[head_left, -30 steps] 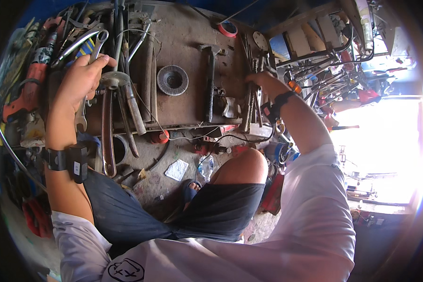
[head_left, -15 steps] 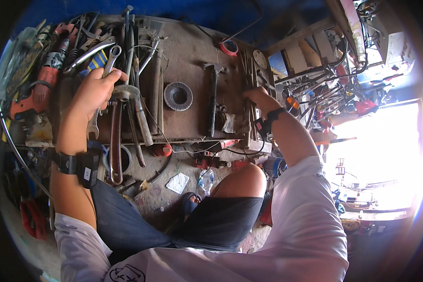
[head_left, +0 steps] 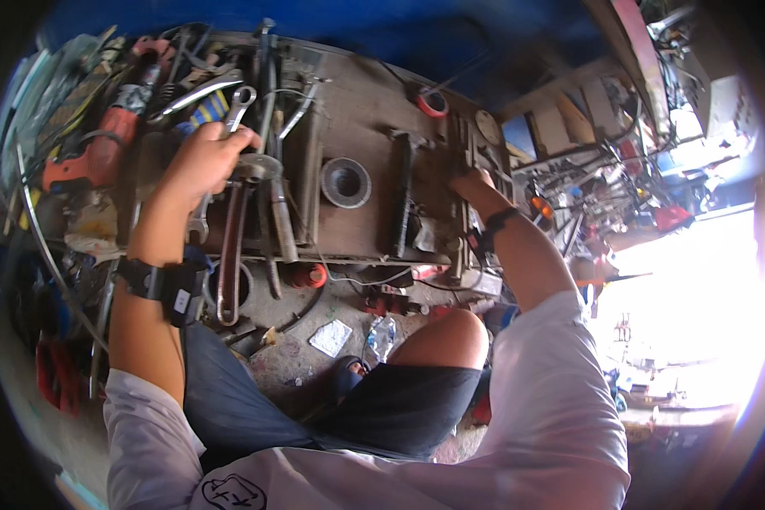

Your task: The person holds a metal component and cleans its surface using various metal tools and a round abrasive wheel at a workbench. They pick up a wrench, a screwdriver, and different circular metal parts, placing them on the table.

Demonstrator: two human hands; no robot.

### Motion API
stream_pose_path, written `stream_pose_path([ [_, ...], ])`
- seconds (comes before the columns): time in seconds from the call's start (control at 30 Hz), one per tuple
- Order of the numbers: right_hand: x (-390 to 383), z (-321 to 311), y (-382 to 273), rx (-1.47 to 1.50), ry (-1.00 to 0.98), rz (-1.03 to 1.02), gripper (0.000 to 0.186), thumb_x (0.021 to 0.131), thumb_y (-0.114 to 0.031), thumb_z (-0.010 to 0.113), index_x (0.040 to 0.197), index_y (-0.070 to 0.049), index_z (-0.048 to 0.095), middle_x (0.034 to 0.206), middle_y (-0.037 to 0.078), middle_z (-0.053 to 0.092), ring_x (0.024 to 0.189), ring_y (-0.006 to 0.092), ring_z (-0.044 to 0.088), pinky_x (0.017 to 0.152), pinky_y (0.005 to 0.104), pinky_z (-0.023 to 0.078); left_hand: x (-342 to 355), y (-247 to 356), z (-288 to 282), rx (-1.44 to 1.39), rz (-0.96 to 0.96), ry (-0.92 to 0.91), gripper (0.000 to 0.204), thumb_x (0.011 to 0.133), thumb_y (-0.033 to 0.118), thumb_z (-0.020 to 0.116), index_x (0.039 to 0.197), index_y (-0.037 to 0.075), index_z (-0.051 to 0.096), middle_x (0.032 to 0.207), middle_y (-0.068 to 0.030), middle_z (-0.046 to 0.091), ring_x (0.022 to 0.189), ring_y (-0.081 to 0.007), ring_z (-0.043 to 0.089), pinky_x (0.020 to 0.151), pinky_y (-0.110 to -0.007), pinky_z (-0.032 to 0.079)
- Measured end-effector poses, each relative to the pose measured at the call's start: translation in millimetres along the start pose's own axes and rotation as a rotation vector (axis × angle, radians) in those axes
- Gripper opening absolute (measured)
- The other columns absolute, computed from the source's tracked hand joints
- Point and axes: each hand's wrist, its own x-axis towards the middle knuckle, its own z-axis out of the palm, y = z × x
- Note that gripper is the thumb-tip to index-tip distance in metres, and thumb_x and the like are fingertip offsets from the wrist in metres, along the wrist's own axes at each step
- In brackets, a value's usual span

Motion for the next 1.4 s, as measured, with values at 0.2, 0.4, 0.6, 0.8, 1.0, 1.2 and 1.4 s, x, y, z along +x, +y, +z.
stream_pose_path([
  [0.2, -30.8, -25.2, 36.4, 0.262, -0.025, 0.019, 0.047, 0.068, -0.031, 0.080, 0.098, 0.005, 0.071, 0.089, 0.016, 0.072, 0.078, 0.0227, 0.070, 0.066, 0.0369, 0.056, 5.1, -5.7, -3.0, -0.133, 0.004, -0.098, 0.021, 0.100, 0.025, 0.055, 0.100, 0.008, 0.067, 0.055, 0.0074, 0.036, 0.042, -0.0048, 0.030, 0.039, -0.025, 0.024],
  [0.4, -45.8, -22.2, 29.3, 0.825, -0.143, 0.050, 0.022, 0.078, -0.017, 0.072, 0.088, 0.002, 0.068, 0.068, 0.010, 0.065, 0.055, 0.0225, 0.062, 0.051, 0.0381, 0.052, 2.4, -7.7, -9.8, -0.123, -0.015, -0.083, 0.025, 0.101, 0.028, 0.052, 0.099, 0.009, 0.068, 0.055, 0.0086, 0.034, 0.043, -0.0039, 0.027, 0.039, -0.024, 0.022],
  [0.6, -84.1, -30.0, 19.0, 1.337, -0.470, 0.224, 0.010, 0.082, -0.012, 0.064, 0.081, -0.002, 0.062, 0.066, 0.009, 0.062, 0.053, 0.0236, 0.061, 0.050, 0.0363, 0.054, 10.3, -11.5, -9.0, -0.172, -0.019, -0.116, 0.025, 0.101, 0.026, 0.053, 0.100, 0.007, 0.070, 0.054, 0.0067, 0.040, 0.041, -0.0060, 0.032, 0.038, -0.025, 0.029],
  [0.8, -133.7, -41.4, 1.2, 1.461, -0.448, 0.246, 0.013, 0.084, -0.014, 0.062, 0.086, -0.002, 0.061, 0.070, 0.010, 0.063, 0.058, 0.0228, 0.063, 0.054, 0.0363, 0.054, 14.3, -14.7, -3.7, -0.197, -0.033, -0.118, 0.027, 0.102, 0.028, 0.052, 0.098, 0.008, 0.069, 0.054, 0.0096, 0.034, 0.042, -0.0029, 0.028, 0.038, -0.023, 0.023],
  [1.0, -185.0, -64.6, -32.7, 1.439, -0.209, 0.116, 0.013, 0.083, -0.011, 0.064, 0.090, -0.001, 0.059, 0.074, 0.011, 0.064, 0.062, 0.0232, 0.064, 0.056, 0.0361, 0.055, 13.9, -15.2, -9.4, -0.211, -0.028, -0.146, 0.026, 0.101, 0.029, 0.053, 0.099, 0.008, 0.069, 0.055, 0.0085, 0.037, 0.043, -0.0033, 0.031, 0.039, -0.023, 0.024],
  [1.2, -209.2, -88.9, -121.4, 1.387, -0.385, -0.004, 0.017, 0.081, -0.007, 0.066, 0.095, 0.001, 0.060, 0.075, 0.010, 0.063, 0.061, 0.0245, 0.065, 0.054, 0.0383, 0.056, 9.5, -18.8, -19.0, -0.203, -0.017, -0.187, 0.027, 0.099, 0.030, 0.054, 0.099, 0.008, 0.070, 0.059, 0.0060, 0.040, 0.047, -0.0053, 0.034, 0.042, -0.025, 0.028],
  [1.4, -171.4, -53.6, -209.2, 1.221, -0.419, -0.043, 0.019, 0.078, -0.012, 0.070, 0.089, 0.002, 0.065, 0.071, 0.010, 0.063, 0.056, 0.0235, 0.063, 0.051, 0.0408, 0.054, 2.5, -23.5, -19.0, -0.188, 0.002, -0.147, 0.025, 0.101, 0.029, 0.053, 0.101, 0.008, 0.068, 0.057, 0.0076, 0.035, 0.045, -0.0051, 0.029, 0.042, -0.026, 0.023],
])
